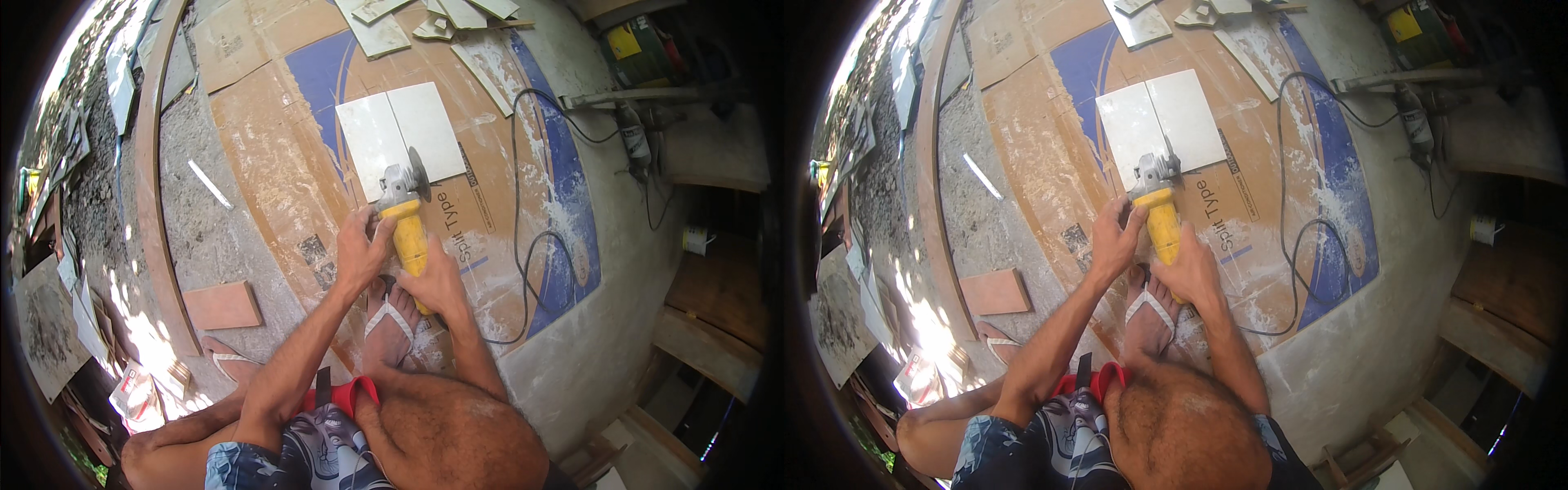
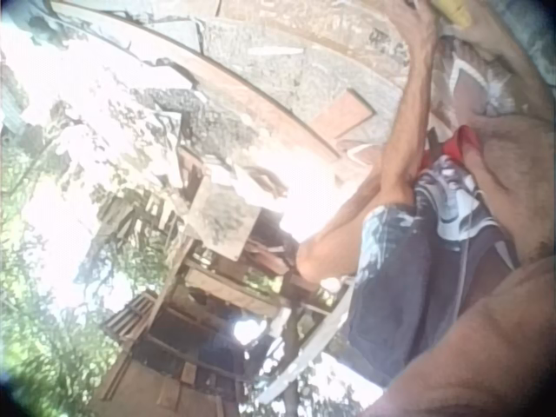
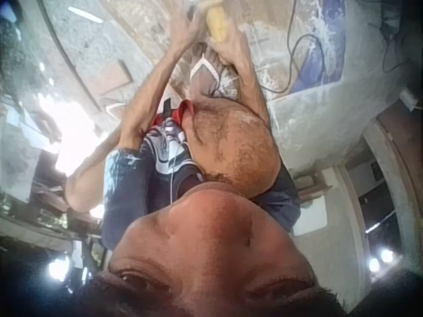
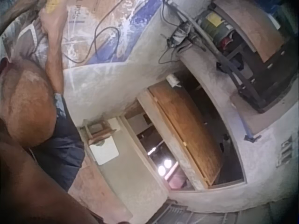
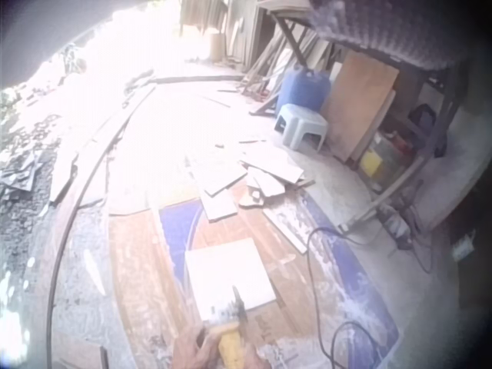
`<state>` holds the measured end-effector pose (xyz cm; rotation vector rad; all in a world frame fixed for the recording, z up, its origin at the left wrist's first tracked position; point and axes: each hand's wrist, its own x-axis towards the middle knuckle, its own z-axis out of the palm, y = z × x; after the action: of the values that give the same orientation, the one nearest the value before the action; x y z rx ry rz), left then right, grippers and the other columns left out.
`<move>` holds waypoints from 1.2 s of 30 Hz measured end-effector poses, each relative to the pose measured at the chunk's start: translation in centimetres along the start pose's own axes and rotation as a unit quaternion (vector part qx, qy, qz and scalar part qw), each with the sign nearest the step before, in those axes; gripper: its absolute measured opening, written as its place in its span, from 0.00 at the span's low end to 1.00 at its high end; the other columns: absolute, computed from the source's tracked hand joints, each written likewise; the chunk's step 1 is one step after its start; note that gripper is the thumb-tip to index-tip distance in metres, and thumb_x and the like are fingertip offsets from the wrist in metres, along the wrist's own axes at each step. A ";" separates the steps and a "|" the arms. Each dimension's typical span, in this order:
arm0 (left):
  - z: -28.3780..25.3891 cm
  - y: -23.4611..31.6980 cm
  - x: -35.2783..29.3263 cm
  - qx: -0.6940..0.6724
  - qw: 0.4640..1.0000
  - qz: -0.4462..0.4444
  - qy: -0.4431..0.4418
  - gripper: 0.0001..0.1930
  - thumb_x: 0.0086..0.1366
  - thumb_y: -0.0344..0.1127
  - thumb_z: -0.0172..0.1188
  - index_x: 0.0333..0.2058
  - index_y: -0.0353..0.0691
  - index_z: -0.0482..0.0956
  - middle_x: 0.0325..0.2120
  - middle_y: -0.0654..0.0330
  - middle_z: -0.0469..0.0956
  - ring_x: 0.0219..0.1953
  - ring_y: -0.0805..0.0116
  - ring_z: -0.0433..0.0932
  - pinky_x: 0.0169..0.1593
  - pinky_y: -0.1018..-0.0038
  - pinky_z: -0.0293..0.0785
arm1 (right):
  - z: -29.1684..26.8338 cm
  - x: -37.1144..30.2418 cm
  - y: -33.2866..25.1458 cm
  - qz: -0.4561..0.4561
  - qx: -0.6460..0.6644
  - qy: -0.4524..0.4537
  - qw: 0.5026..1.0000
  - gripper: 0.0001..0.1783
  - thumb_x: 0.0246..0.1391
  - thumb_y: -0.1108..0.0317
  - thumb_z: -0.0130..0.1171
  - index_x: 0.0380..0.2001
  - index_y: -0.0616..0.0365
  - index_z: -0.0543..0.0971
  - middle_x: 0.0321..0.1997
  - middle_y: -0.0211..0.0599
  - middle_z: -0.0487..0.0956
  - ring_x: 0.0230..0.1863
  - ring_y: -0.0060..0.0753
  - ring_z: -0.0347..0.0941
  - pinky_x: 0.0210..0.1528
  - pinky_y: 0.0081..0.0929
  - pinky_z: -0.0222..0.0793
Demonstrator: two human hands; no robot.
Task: The person sits on the ground and uses a handheld angle grinder to cut white ceramic tiles placed on cardboard. The person repeatedly positions tiles, cuts them along marked lines, and separates the pieces.
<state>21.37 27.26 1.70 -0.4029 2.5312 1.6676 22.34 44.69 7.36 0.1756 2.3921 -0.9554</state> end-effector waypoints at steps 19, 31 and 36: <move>-1.9 -0.5 -2.4 -0.017 0.989 0.123 -0.080 0.24 0.77 0.46 0.65 0.60 0.32 0.81 0.53 0.48 0.83 0.54 0.54 0.83 0.59 0.61 0.78 | -1.9 -7.7 1.6 0.005 0.075 0.071 0.995 0.36 0.46 0.62 0.78 0.56 0.63 0.74 0.46 0.59 0.85 0.48 0.63 0.85 0.50 0.51 0.80; -5.8 0.0 14.3 0.530 0.769 0.319 -0.160 0.31 0.79 0.68 0.45 0.77 0.82 0.64 0.84 0.75 0.50 0.85 0.51 0.45 0.80 0.36 0.35 | -5.7 -7.2 5.5 0.072 0.145 0.188 0.969 0.35 0.43 0.67 0.81 0.52 0.63 0.74 0.41 0.55 0.85 0.42 0.56 0.85 0.47 0.49 0.79; -9.4 0.1 15.7 0.565 0.784 0.245 -0.081 0.39 0.72 0.70 0.55 0.78 0.65 0.66 0.82 0.54 0.55 0.82 0.47 0.50 0.77 0.37 0.43 | -6.7 -6.9 7.1 0.082 0.139 0.205 0.965 0.35 0.45 0.68 0.80 0.54 0.62 0.74 0.44 0.51 0.84 0.44 0.51 0.84 0.49 0.46 0.78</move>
<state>6.97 16.05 2.22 0.5107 3.0172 -0.0576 27.40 55.01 10.82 0.7296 2.5408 -1.2712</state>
